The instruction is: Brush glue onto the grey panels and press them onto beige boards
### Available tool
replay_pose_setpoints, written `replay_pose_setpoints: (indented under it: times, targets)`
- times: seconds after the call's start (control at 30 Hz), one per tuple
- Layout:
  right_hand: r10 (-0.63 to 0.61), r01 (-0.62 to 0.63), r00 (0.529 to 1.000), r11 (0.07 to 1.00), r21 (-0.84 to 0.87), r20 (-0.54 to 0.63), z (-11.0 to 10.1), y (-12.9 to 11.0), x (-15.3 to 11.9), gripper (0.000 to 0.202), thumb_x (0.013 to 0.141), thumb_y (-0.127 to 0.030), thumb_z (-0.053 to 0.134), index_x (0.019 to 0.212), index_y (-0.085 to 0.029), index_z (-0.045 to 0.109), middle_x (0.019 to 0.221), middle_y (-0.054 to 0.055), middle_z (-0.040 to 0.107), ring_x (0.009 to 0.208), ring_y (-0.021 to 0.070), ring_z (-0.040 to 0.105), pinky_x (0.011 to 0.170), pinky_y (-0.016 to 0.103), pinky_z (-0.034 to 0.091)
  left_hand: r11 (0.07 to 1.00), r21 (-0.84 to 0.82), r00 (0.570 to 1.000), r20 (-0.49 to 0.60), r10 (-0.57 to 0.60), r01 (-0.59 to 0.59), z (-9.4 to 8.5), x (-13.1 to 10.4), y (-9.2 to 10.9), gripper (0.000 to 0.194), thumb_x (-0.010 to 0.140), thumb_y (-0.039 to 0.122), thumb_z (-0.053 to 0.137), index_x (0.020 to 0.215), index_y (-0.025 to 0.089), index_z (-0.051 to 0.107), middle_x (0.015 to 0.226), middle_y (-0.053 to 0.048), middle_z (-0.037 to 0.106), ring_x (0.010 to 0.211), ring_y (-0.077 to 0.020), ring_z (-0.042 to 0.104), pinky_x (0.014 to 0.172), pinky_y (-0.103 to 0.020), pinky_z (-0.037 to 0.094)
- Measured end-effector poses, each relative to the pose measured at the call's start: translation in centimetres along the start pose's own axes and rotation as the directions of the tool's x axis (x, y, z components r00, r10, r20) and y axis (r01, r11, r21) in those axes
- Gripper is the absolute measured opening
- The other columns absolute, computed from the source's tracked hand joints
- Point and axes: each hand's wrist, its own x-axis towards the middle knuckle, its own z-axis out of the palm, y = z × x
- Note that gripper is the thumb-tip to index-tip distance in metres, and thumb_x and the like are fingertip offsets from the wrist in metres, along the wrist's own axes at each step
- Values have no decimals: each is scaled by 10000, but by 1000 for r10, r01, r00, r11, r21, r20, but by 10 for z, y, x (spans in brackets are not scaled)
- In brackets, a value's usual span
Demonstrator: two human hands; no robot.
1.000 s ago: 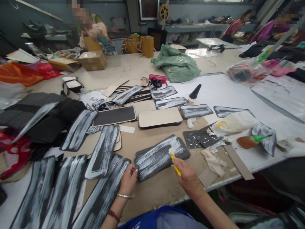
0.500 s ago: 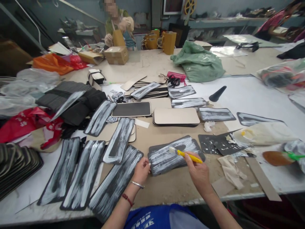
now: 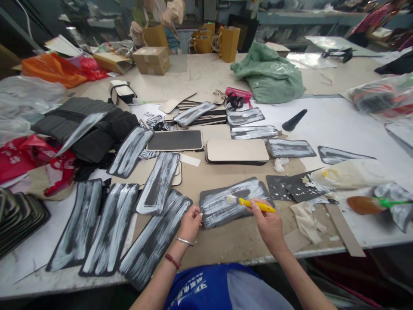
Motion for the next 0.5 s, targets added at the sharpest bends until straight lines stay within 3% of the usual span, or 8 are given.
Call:
replay_pose_setpoints:
  times: [0.13,0.2,0.3,0.5]
  targets:
    - [66,-79,972,996,48,224,11,1,-38,309,822,-454,499,853,-173,623,852,78,643,719,195,625,660,324,541,1000,17,1000,8,-15,15,-1,1,-2,131,575,288,548,604,197,458,444,75,453,429,-98,467,431,-207,387]
    - [59,-61,969,998,0,239,17,6,-49,318,825,-458,486,835,-175,630,844,71,650,729,198,626,673,321,530,999,31,1000,7,-15,14,0,1,-3,129,577,285,549,602,198,457,445,76,451,429,-97,466,433,-206,386]
    - [55,-43,992,993,-107,113,9,16,-47,341,812,-484,483,826,-179,635,832,65,658,757,210,626,709,335,507,999,51,1000,8,-12,12,0,-1,-2,112,581,263,543,586,198,452,437,77,441,430,-97,469,435,-204,385]
    - [20,-73,982,957,-281,-187,-42,25,-25,396,794,-530,473,862,-170,623,836,79,660,756,221,627,744,360,486,998,57,1000,23,-11,9,2,-5,1,97,589,242,528,579,197,442,437,74,447,425,-98,474,423,-201,378]
